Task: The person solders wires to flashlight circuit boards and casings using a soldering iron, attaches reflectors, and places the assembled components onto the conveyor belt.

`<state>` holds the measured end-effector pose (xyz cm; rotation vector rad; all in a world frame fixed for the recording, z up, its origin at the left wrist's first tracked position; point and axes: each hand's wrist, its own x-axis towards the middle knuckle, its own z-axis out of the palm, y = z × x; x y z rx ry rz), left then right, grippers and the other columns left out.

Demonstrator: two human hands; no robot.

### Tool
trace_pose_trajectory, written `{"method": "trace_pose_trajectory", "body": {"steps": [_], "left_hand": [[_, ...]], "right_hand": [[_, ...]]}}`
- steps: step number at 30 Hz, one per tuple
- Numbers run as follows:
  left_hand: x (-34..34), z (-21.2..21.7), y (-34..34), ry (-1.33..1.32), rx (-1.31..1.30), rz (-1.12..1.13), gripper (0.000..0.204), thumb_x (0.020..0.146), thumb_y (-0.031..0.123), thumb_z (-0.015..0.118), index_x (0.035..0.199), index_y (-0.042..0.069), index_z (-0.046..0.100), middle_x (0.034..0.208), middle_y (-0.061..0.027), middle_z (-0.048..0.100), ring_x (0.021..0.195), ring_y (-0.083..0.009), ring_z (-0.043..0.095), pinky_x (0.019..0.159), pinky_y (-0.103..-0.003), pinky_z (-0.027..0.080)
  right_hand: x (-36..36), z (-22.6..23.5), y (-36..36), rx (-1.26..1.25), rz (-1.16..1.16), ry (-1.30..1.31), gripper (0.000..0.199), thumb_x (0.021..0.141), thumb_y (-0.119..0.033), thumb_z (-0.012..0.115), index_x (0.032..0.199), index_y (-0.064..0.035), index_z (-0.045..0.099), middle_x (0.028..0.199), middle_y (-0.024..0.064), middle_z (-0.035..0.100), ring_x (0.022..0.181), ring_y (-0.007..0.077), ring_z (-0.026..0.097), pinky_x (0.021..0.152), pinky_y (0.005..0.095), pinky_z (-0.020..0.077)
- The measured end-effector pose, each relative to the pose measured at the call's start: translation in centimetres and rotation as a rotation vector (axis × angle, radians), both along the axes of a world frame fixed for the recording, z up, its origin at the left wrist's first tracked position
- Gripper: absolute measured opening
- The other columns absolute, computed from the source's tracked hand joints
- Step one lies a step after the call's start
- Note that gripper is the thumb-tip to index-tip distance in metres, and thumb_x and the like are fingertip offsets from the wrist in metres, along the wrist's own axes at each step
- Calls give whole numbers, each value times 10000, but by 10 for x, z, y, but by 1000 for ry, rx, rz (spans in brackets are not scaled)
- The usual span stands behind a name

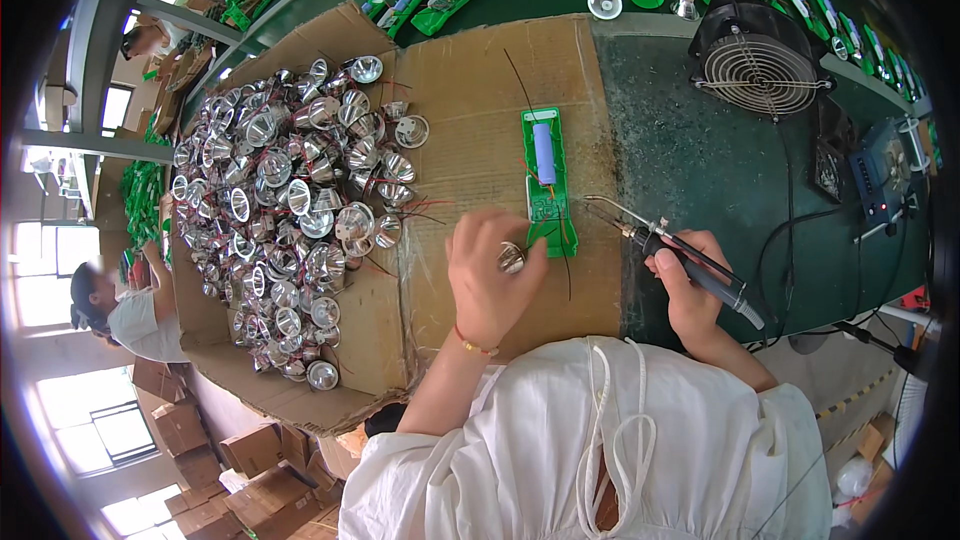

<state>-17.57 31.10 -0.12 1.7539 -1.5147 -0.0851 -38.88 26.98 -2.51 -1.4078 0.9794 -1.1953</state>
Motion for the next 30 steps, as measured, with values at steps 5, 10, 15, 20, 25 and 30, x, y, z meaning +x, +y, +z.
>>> {"method": "trace_pose_trajectory", "body": {"steps": [5,10,15,20,25,30], "left_hand": [[-4,0,0,-527,-5,-30,116,691,116,656,787,116,591,944,-23,541,1001,-210,513,899,-463,348],[-2,1,2,-348,-5,-63,124,687,104,679,742,103,569,874,-28,548,908,-216,532,827,-413,367],[1,0,0,218,157,23,83,723,62,652,708,29,578,731,-84,568,684,-239,547,615,-339,427],[-1,-4,-3,391,213,77,89,744,67,648,718,2,593,718,-91,567,593,-191,544,538,-297,443],[1,-7,-5,388,202,59,101,742,73,652,698,3,594,702,-92,566,582,-188,545,536,-291,444],[2,-13,-4,327,163,33,95,731,67,648,684,9,589,694,-91,565,589,-208,539,539,-310,435]], "right_hand": [[1,3,0,-6,18,5,128,827,-59,581,877,24,497,777,89,566,642,114,572,584,230,480],[0,2,-1,14,30,0,144,820,-67,591,877,28,498,779,93,565,638,122,571,591,231,479],[3,11,-2,-32,104,104,182,798,-102,627,872,22,516,736,106,607,648,126,575,597,250,470],[17,14,-4,-35,141,140,168,798,-84,627,863,23,516,726,109,617,659,129,590,605,253,473],[24,9,-4,62,111,42,168,801,-78,630,852,24,506,721,107,613,641,126,592,588,246,484],[22,1,-6,110,105,32,152,811,-73,618,865,21,512,721,97,608,636,125,593,570,243,488]]}}
